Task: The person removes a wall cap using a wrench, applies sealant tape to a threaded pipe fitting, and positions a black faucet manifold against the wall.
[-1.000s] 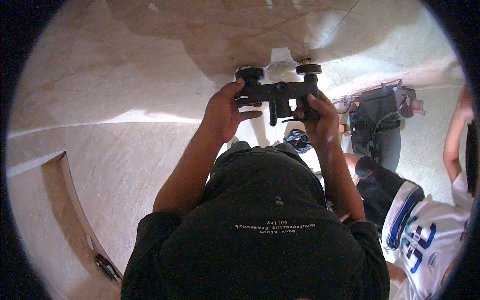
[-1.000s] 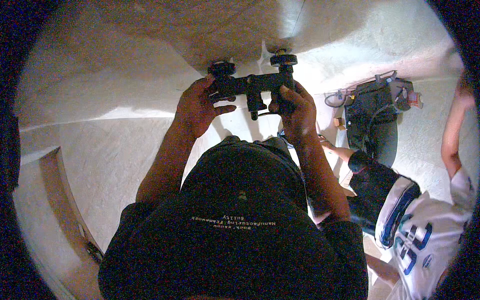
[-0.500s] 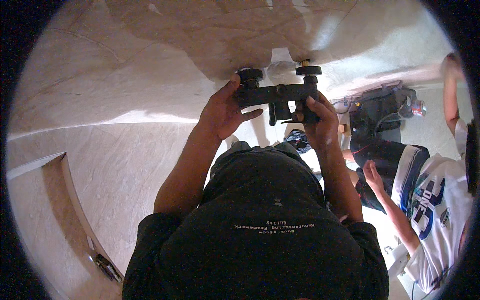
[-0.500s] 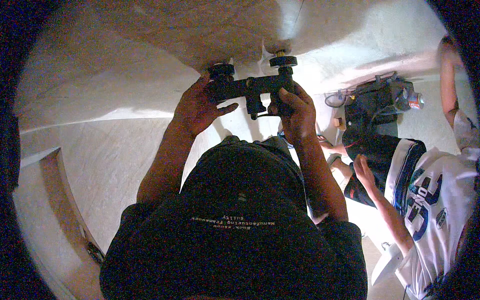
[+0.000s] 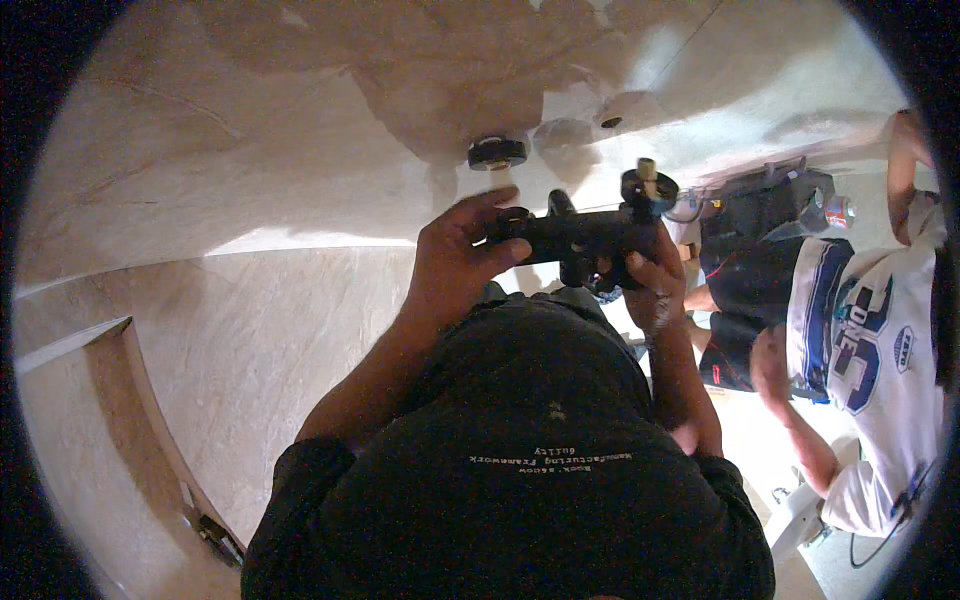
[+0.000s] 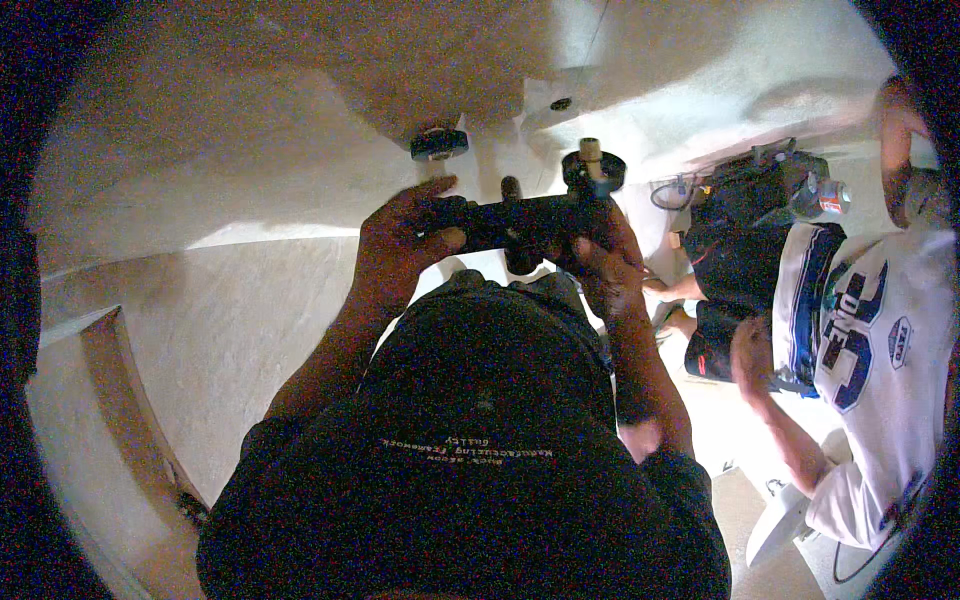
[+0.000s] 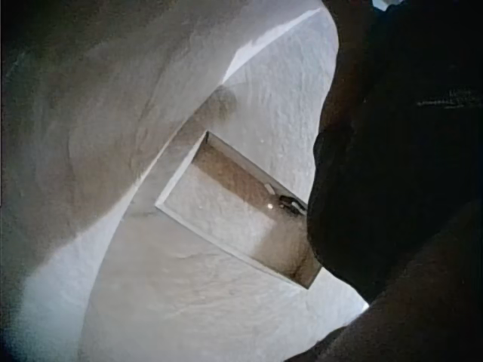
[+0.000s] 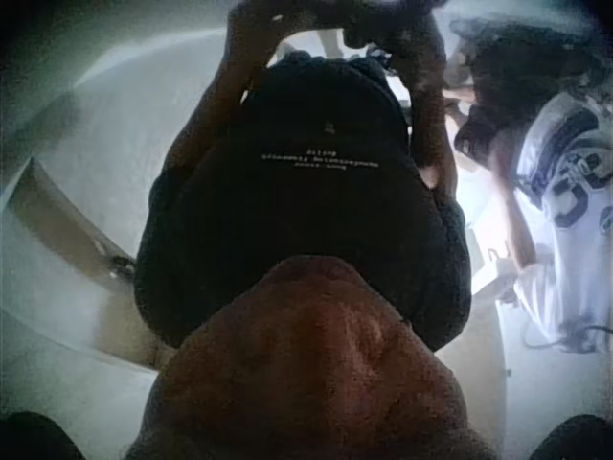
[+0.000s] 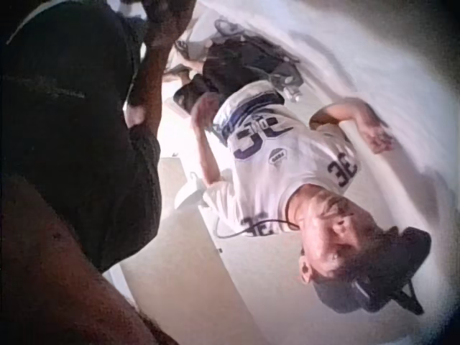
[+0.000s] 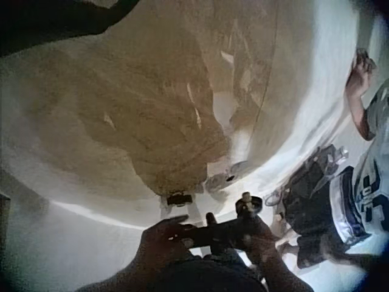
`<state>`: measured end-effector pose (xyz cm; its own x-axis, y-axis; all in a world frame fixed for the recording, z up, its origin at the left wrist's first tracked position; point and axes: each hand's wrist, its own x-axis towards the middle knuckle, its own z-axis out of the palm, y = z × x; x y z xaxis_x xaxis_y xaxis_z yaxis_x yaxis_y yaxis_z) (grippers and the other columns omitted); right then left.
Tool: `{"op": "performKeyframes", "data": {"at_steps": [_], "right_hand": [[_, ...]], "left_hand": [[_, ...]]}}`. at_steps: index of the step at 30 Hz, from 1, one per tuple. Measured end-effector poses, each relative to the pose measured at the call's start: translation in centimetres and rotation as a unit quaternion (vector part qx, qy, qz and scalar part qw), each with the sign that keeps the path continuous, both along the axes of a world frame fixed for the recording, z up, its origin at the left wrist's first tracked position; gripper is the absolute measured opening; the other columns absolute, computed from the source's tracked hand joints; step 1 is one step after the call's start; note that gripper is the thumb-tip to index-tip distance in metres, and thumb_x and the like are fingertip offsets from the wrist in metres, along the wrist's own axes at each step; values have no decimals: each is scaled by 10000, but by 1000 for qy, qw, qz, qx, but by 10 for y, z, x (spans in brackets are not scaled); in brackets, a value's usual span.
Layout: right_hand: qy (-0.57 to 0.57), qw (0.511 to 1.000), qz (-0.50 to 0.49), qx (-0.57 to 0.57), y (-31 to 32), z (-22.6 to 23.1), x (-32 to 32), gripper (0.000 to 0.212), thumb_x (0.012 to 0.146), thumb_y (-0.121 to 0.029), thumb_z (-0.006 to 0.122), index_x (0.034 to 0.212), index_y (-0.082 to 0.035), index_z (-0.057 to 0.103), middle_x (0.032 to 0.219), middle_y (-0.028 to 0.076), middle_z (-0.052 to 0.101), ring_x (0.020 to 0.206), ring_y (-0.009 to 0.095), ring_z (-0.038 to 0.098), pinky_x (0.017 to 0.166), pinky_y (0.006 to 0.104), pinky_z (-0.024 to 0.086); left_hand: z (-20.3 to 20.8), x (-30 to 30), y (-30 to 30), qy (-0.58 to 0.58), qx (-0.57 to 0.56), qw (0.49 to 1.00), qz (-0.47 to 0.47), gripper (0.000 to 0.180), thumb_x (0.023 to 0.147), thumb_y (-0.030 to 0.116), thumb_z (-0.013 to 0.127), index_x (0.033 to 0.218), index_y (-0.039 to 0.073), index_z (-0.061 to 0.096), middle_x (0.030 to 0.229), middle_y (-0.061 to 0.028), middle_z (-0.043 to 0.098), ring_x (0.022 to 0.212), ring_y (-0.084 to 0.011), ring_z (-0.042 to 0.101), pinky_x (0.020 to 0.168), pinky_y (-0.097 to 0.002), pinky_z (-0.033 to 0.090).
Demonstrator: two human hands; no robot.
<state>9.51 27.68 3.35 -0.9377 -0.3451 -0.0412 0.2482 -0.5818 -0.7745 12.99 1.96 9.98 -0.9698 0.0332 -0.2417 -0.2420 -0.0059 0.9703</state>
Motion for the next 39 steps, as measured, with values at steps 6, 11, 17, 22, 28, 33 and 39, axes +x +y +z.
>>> {"op": "performKeyframes", "data": {"at_steps": [6,11,17,22,28,33,39], "right_hand": [[36,982,-6,184,22,-12,25,576,775,-132,837,1297,-54,606,1267,106,642,1120,258,627,998,406,516],[15,983,-37,177,43,-34,50,643,743,82,711,1347,-44,532,1283,117,596,1214,288,582,1078,457,469],[48,967,-63,240,42,-35,73,713,746,87,748,1395,-61,490,1284,112,606,1193,283,603,1083,477,480],[-50,974,-74,207,35,-19,94,536,798,-3,827,1282,-15,597,1217,92,682,1137,203,643,1022,371,510],[-117,965,-82,219,29,-55,143,504,821,-35,813,1273,10,596,1240,100,681,1146,210,643,1032,367,505],[-212,964,-105,124,-2,-82,182,562,825,-71,825,1316,2,562,1245,99,668,1178,229,610,1072,398,462],[-268,941,-149,144,-38,-113,233,538,844,-86,812,1315,-3,565,1266,107,651,1220,228,567,1091,392,423]], "left_hand": [[1,16,9,173,-46,984,15,683,790,-48,799,1375,32,454,1193,-192,703,1122,-265,690,971,-377,561],[5,20,21,257,-224,939,-51,520,783,-52,796,1234,33,552,1166,-168,709,1113,-257,697,941,-364,572],[-3,22,14,292,-169,934,-115,328,769,67,848,1007,70,623,1114,-144,720,969,-220,716,768,-323,579],[-12,27,13,251,-208,916,-233,238,772,2,803,924,31,621,1073,-153,717,874,-247,712,765,-343,573],[-53,40,17,114,-185,947,-236,219,786,18,809,867,28,605,1054,-122,724,900,-213,706,791,-342,587],[-86,45,2,-19,-115,960,-255,201,800,-18,785,857,34,599,1075,-107,710,942,-182,678,829,-353,584],[-136,46,-18,-99,-114,917,-370,191,822,9,771,867,34,587,973,-77,673,918,-161,644,840,-351,570]]}}
